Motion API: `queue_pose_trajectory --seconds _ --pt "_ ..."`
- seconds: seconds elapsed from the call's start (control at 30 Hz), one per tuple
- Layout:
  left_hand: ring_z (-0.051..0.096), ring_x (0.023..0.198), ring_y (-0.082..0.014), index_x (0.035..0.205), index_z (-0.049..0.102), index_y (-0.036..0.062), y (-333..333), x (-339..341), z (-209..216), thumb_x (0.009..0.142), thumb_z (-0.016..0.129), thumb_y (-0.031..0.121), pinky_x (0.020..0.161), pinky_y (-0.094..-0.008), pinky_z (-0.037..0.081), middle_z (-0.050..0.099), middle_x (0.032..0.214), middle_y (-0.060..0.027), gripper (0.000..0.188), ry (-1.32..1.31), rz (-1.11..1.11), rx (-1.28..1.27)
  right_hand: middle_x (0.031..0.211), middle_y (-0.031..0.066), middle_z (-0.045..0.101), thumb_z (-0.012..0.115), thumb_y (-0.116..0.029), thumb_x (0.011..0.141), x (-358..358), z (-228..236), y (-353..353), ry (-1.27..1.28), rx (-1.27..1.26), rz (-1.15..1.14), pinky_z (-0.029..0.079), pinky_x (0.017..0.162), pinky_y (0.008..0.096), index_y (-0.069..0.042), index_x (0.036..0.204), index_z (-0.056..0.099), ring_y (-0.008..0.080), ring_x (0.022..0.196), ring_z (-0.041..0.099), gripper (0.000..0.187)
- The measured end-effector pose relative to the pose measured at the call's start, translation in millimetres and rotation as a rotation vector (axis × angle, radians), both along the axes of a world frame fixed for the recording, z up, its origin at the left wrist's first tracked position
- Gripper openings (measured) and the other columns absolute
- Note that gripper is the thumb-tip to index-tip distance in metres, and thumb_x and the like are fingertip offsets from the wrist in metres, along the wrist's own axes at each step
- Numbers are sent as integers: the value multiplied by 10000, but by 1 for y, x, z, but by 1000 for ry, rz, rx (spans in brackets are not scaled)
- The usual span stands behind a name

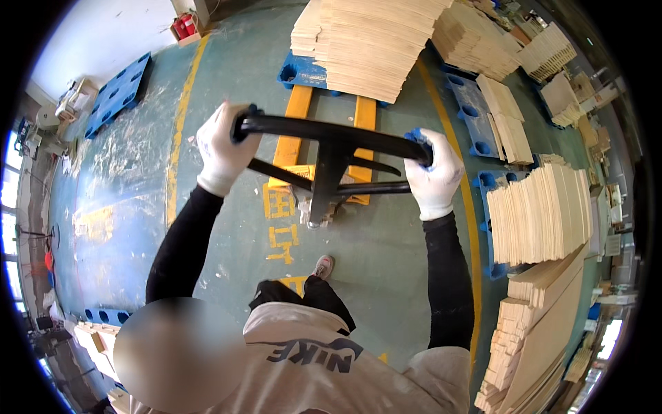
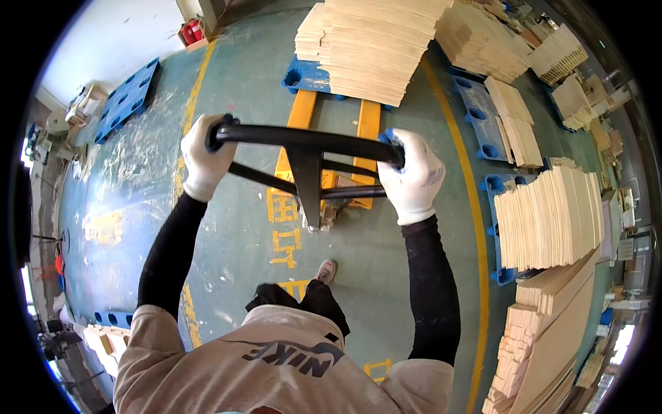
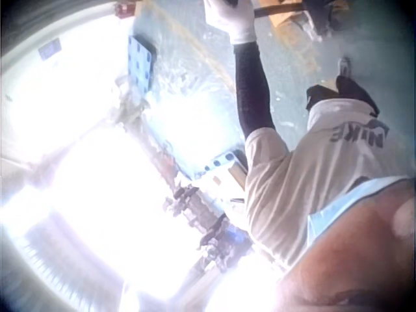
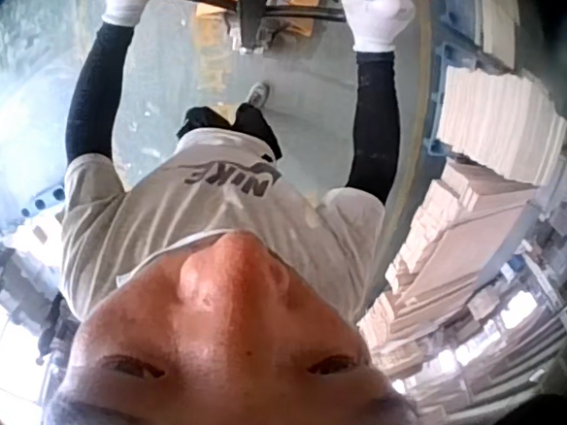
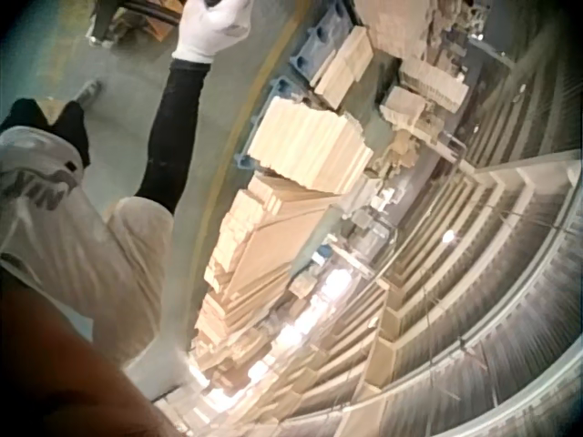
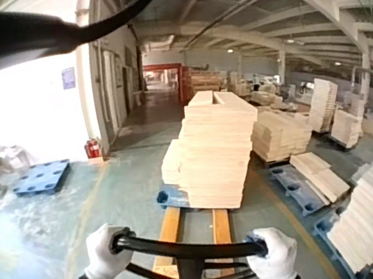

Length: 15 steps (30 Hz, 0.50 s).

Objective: The person maneuvers a manual pallet jack across a factory floor, stops to manually inspect and rotate a front wheel, and then pulls the jack past stacks of wooden boards.

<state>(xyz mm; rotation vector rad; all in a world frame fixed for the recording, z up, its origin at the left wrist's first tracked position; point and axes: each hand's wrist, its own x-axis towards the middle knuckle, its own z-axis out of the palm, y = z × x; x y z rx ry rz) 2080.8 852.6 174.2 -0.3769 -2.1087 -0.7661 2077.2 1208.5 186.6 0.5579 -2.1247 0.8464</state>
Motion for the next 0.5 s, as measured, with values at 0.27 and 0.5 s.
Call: queue_pose_trajectory --seconds 0.27,0.5 --pt "677 645 -309 862 672 75 5 -159 2 762 856 144 619 -333 536 680 738 -121 221 17 139 -5 939 119 743 796 -59 759 -138 9 8 2 84 52 581 747 364 -74 1035 707 314 849 742 291" --pt "687 697 -199 997 715 30 -2 -223 -14 798 810 74 677 -292 543 709 817 -129 225 148 40 -76 935 136 750 786 -30 766 -188 10 16 -6 113 50 586 758 347 -49 1035 717 302 860 756 279"
